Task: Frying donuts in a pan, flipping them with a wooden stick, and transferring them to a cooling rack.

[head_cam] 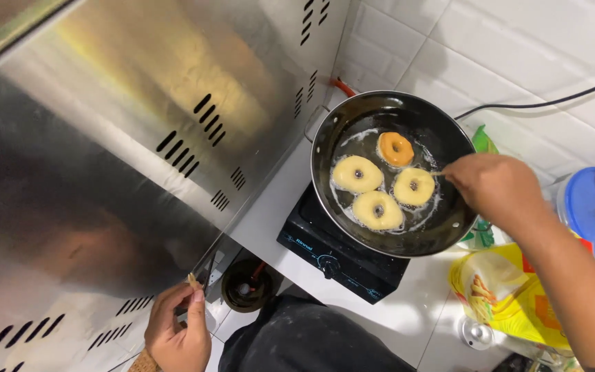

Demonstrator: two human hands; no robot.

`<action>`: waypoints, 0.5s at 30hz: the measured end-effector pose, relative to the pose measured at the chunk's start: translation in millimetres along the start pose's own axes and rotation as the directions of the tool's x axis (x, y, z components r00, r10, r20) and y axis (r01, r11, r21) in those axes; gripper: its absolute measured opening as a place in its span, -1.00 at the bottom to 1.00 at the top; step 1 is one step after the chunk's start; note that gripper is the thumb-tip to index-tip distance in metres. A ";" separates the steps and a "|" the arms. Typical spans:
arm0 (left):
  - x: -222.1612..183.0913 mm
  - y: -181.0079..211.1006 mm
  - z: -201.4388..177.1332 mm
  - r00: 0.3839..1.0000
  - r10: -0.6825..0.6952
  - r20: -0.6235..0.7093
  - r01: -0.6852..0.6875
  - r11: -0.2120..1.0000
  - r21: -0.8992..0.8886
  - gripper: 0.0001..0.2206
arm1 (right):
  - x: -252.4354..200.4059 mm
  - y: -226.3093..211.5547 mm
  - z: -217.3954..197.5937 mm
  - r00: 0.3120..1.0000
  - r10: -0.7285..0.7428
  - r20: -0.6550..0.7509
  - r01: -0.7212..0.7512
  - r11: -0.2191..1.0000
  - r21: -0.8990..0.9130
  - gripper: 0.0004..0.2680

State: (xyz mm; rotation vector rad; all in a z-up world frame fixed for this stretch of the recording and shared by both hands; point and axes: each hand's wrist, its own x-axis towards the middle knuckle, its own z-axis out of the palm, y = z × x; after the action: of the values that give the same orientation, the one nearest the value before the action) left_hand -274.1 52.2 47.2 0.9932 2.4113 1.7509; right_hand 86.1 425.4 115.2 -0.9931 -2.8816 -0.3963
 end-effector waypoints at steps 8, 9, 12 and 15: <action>1.9 -2.1 1.8 0.995 0.071 0.077 -0.075 0.995 0.060 -0.91 | -35.9 -26.4 -4.6 0.979 -0.157 0.127 0.144 0.983 0.110 -0.89; 1.0 -2.7 2.6 0.996 0.064 0.066 -0.068 0.996 0.059 -0.91 | -39.1 -33.0 -6.6 0.969 -0.121 0.217 0.096 0.988 0.124 -0.90; 1.2 -1.5 4.6 0.991 0.087 0.098 -0.086 0.996 -0.018 -0.92 | -39.9 -37.4 14.8 0.955 -0.187 0.229 0.175 0.982 0.076 -0.89; -0.9 -4.0 3.8 0.991 0.086 0.102 -0.085 0.996 -0.019 -0.91 | -38.3 -39.1 36.0 0.956 -0.167 0.240 0.161 0.986 0.046 -0.88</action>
State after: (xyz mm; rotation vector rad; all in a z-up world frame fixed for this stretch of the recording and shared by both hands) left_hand -274.0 54.3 42.0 1.1708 2.3241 1.6944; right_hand 93.0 382.4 66.3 -0.8560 -3.1936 -0.2623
